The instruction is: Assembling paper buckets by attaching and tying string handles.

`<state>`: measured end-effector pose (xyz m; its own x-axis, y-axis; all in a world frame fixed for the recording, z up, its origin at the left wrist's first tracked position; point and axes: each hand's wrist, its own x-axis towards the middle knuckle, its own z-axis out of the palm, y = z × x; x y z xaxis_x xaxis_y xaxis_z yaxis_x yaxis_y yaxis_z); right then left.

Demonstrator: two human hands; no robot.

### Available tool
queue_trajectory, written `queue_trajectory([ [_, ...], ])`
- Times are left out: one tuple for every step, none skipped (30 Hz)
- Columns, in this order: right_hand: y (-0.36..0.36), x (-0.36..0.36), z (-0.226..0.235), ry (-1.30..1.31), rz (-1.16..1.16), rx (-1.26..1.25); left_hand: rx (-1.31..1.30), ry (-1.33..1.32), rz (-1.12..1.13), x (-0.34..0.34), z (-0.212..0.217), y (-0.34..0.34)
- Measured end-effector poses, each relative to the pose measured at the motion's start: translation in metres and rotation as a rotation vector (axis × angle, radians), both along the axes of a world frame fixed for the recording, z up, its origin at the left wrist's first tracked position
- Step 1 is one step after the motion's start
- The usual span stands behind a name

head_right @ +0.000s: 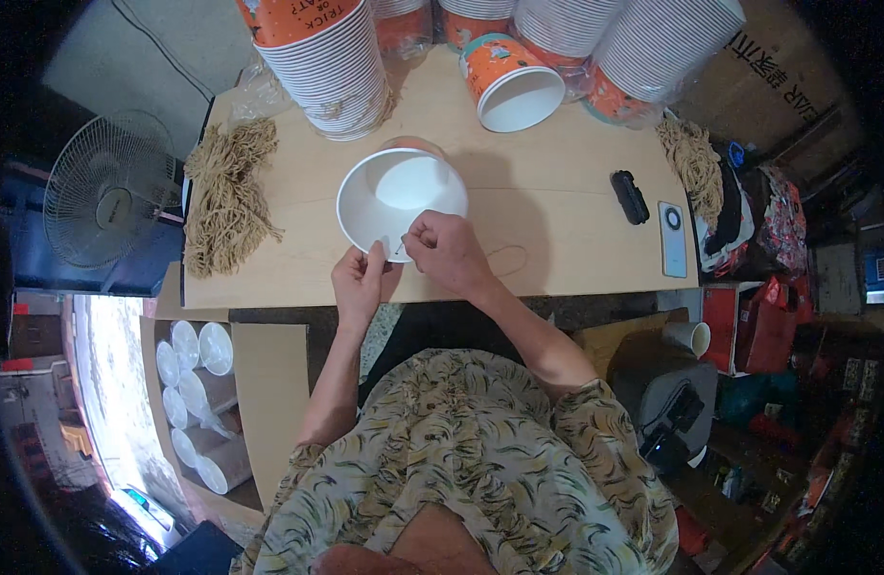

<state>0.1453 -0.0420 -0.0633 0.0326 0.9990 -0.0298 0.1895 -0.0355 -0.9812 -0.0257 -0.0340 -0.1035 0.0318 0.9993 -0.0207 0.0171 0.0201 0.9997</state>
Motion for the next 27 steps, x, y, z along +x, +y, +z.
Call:
queue_trajectory([
  [0.000,0.000,-0.003,-0.014,0.012,0.000,-0.001,-0.002,0.001,0.001,0.001,0.000],
  [0.001,0.000,-0.006,-0.016,0.013,-0.001,-0.008,-0.010,-0.001,0.002,0.003,-0.001],
  [0.003,0.000,-0.008,-0.052,0.009,0.008,-0.014,-0.017,-0.001,0.002,0.004,-0.001],
  [0.003,-0.001,-0.009,-0.087,0.005,0.016,-0.015,-0.018,0.001,0.002,0.003,-0.001],
  [0.003,0.000,-0.009,-0.087,0.007,0.016,-0.011,-0.004,-0.004,0.001,0.002,-0.001],
  [0.003,-0.001,-0.006,-0.081,-0.005,-0.003,-0.008,0.011,-0.008,0.001,0.000,-0.001],
  [0.003,-0.002,-0.005,-0.075,-0.017,-0.022,-0.008,0.010,-0.005,0.000,-0.002,-0.001],
  [0.003,-0.002,-0.007,-0.076,-0.014,-0.022,-0.004,0.010,-0.001,0.000,-0.004,-0.001],
  [0.003,-0.002,-0.010,-0.087,-0.021,-0.019,0.001,0.009,0.000,0.000,-0.003,-0.001],
  [0.004,-0.002,-0.012,-0.097,-0.029,-0.016,0.002,0.008,0.002,0.001,-0.002,-0.001],
  [0.004,-0.002,-0.013,-0.098,-0.027,-0.015,0.003,0.007,-0.004,0.002,0.000,-0.002],
  [0.005,-0.002,-0.014,-0.113,-0.024,-0.018,0.004,0.006,-0.009,0.002,0.002,-0.002],
  [0.005,-0.001,-0.015,-0.128,-0.022,-0.021,0.005,0.006,-0.008,0.002,0.002,-0.002],
  [0.006,-0.001,-0.017,-0.129,-0.021,-0.020,-0.004,0.019,-0.013,0.001,0.002,-0.001],
  [0.006,-0.001,-0.019,-0.152,0.002,-0.027,-0.014,0.031,-0.018,0.001,0.002,-0.002],
  [0.007,0.000,-0.020,-0.175,0.026,-0.034,-0.014,0.031,-0.017,0.000,0.000,-0.001],
  [0.007,0.000,-0.020,-0.176,0.026,-0.033,-0.007,0.027,-0.019,-0.001,-0.002,0.000],
  [0.007,0.000,-0.019,-0.171,0.019,-0.018,-0.001,0.022,-0.018,-0.001,-0.002,0.001],
  [0.008,0.000,-0.018,-0.167,0.013,-0.004,0.001,0.021,-0.016,-0.001,-0.002,0.001],
  [0.008,0.001,-0.015,-0.168,0.015,-0.002,-0.007,0.005,-0.016,-0.001,-0.002,0.001],
  [0.007,0.002,-0.010,-0.137,-0.001,-0.015,-0.015,-0.011,-0.018,-0.001,-0.001,0.001],
  [0.006,0.002,-0.006,-0.106,-0.016,-0.029,-0.014,-0.012,-0.018,-0.001,0.001,0.001],
  [0.006,0.002,-0.004,-0.106,-0.016,-0.028,-0.028,-0.023,-0.015,-0.001,0.003,0.000],
  [0.006,0.001,-0.003,-0.084,-0.014,-0.048,-0.040,-0.034,-0.013,-0.001,0.005,0.000],
  [0.006,0.001,-0.001,-0.062,-0.012,-0.068,-0.039,-0.034,-0.013,-0.001,0.004,0.000],
  [0.005,0.001,0.001,-0.063,-0.011,-0.067,-0.024,-0.038,-0.011,-0.001,0.001,0.000],
  [0.005,0.000,0.003,-0.060,-0.008,-0.074,-0.009,-0.041,-0.010,-0.001,-0.001,0.000],
])
